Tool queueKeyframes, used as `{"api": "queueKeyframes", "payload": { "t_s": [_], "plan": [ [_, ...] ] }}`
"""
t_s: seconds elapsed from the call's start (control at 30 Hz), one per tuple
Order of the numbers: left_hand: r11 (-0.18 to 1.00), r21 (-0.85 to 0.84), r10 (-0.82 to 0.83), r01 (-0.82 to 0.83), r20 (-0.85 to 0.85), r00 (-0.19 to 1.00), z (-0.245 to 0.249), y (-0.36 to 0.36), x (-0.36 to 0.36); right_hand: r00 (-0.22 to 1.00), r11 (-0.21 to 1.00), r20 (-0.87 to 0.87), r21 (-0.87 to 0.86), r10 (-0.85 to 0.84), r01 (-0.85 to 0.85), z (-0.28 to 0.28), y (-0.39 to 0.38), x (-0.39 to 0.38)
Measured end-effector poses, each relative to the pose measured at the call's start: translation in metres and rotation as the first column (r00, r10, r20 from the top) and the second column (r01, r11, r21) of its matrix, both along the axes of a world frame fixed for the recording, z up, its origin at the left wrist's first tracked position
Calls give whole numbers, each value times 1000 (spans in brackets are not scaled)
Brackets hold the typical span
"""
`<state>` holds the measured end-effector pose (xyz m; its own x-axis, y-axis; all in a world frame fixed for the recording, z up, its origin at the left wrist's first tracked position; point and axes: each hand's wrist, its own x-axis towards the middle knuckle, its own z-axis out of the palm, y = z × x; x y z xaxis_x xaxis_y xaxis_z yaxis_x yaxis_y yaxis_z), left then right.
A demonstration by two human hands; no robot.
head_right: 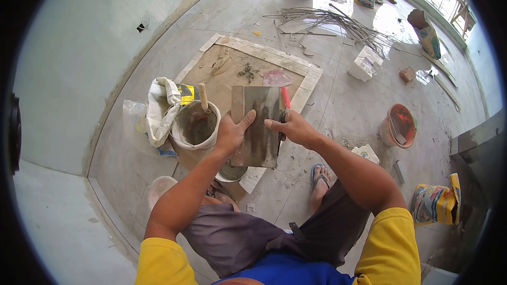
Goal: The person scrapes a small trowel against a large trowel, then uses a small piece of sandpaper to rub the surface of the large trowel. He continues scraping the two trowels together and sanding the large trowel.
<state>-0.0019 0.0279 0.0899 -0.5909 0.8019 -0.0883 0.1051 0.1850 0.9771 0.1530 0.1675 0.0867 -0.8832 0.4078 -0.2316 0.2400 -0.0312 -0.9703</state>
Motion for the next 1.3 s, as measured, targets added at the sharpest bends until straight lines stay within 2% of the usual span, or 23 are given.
{"api": "queueKeyframes", "payload": {
  "t_s": [0.5,1.13,1.3],
  "plan": [
    [1000,13,12,-13,78,997,-16,15,-4,996,996,69,79,-48,43,-13,12,0],
    [1000,-20,1,0,12,1000,-11,9,-5,995,994,98,108,-31,21,-1,6,0],
    [1000,-12,0,0,18,1000,-15,10,-6,997,994,63,102,-31,25,-16,9,-2]
  ]
}}
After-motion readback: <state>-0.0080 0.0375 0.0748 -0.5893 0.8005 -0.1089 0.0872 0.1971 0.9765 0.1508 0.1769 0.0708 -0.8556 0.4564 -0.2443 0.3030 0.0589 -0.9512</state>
